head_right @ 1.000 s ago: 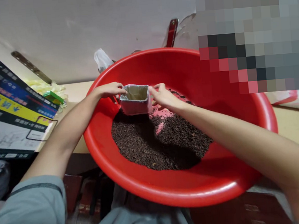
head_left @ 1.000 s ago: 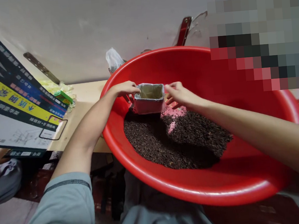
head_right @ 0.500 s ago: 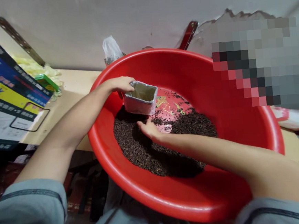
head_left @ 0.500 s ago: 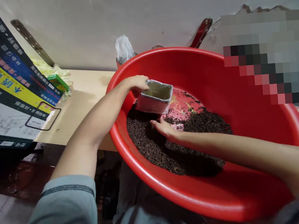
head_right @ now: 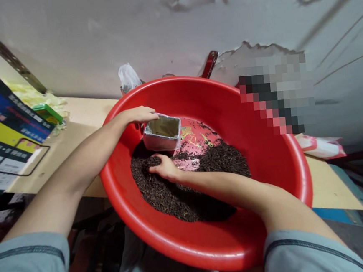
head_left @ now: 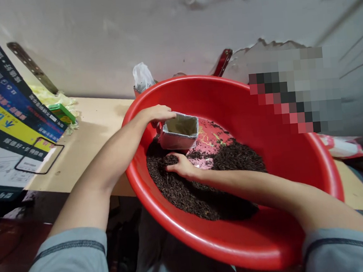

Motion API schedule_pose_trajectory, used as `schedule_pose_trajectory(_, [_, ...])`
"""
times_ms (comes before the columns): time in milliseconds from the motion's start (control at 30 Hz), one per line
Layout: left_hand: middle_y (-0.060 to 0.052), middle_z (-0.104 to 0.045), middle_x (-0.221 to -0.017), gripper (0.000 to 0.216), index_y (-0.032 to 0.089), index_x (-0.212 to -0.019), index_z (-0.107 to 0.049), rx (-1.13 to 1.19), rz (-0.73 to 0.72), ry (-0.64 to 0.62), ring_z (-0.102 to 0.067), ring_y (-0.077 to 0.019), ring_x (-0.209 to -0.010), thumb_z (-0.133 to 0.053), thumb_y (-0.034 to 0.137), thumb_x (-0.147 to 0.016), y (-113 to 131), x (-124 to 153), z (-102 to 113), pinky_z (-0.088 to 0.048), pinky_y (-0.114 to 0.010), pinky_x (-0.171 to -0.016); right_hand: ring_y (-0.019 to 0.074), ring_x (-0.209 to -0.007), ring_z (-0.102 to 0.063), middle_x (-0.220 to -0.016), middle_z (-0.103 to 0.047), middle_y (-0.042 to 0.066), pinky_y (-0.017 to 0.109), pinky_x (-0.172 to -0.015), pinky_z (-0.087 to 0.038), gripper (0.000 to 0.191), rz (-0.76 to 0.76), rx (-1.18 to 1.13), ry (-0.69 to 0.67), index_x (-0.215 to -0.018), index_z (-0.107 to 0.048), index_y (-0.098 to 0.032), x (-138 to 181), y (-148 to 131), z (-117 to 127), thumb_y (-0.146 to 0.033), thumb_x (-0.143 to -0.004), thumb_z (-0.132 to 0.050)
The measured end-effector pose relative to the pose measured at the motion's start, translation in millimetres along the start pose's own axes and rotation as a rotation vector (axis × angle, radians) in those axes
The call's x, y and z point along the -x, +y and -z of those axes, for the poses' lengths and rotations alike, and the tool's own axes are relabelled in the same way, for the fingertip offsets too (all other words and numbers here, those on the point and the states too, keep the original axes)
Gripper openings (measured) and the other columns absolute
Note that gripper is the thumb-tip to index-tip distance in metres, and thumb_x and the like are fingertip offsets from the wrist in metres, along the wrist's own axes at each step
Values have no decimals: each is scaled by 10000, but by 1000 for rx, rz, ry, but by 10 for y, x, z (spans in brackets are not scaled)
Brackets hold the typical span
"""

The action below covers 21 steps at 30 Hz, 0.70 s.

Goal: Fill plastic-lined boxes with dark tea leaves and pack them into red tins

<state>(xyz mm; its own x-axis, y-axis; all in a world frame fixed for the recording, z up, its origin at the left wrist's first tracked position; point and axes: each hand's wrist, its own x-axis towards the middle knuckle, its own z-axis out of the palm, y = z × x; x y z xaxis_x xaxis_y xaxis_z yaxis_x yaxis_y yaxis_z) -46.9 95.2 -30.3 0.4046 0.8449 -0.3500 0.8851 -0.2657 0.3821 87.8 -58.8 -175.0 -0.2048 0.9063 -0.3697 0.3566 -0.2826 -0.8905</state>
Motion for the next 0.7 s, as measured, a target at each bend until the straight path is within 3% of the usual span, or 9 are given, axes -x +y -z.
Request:
schedule_pose_trajectory(200, [-146,-727,-1184,679,178,-1301,-663,63,-26,51,-741,-223,-749,-419,695,-936,-57,59,38,-554,-294,-678,149,-615,-601,-725,-667,-45,270,-557,-502,471,5,-282,-79,-970,-643,-224,234,-538,284,-276,-537,-823])
schedule_pose_trajectory(300, [-160,-745,-1129,700,144,-1242,-694,48,-36,114,-749,-231,-753,-323,679,-987,-87,33,42,-548,-300,-690,154,-600,-592,-729,-665,-30,278,-521,-488,457,64,-299,-71,-937,-626,-225,318,-894,504,-290,-528,-821])
schedule_pose_trajectory(400, [-166,-765,-1035,724,106,-1217,-710,88,-4,131,-754,-242,-750,-220,608,-1036,-121,-15,40,-545,-303,-669,164,-679,-611,-773,-660,-20,310,-610,-534,431,235,-246,53,-909,-603,-225,214,-1213,718,-294,-543,-820])
schedule_pose_trajectory(500, [-174,-769,-1048,704,95,-1240,-700,144,38,135,-753,-243,-719,-207,563,-1055,-179,-62,39,-549,-307,-634,200,-818,-635,-859,-662,3,384,-771,-575,407,461,-150,232,-899,-586,-226,-81,-1419,881,-321,-575,-813])
schedule_pose_trajectory(600, [-188,-766,-1084,672,95,-1262,-686,196,66,119,-750,-240,-704,-215,532,-1064,-251,-87,41,-557,-311,-619,232,-930,-642,-927,-665,24,436,-919,-557,384,668,-40,368,-905,-592,-224,-408,-1468,947,-325,-597,-799])
schedule_pose_trajectory(700, [-195,-767,-1075,666,85,-1274,-672,260,64,100,-742,-220,-699,-208,521,-1075,-302,-87,41,-557,-297,-636,243,-981,-641,-965,-673,31,450,-996,-523,393,751,59,434,-950,-610,-220,-608,-1385,935,-328,-615,-785])
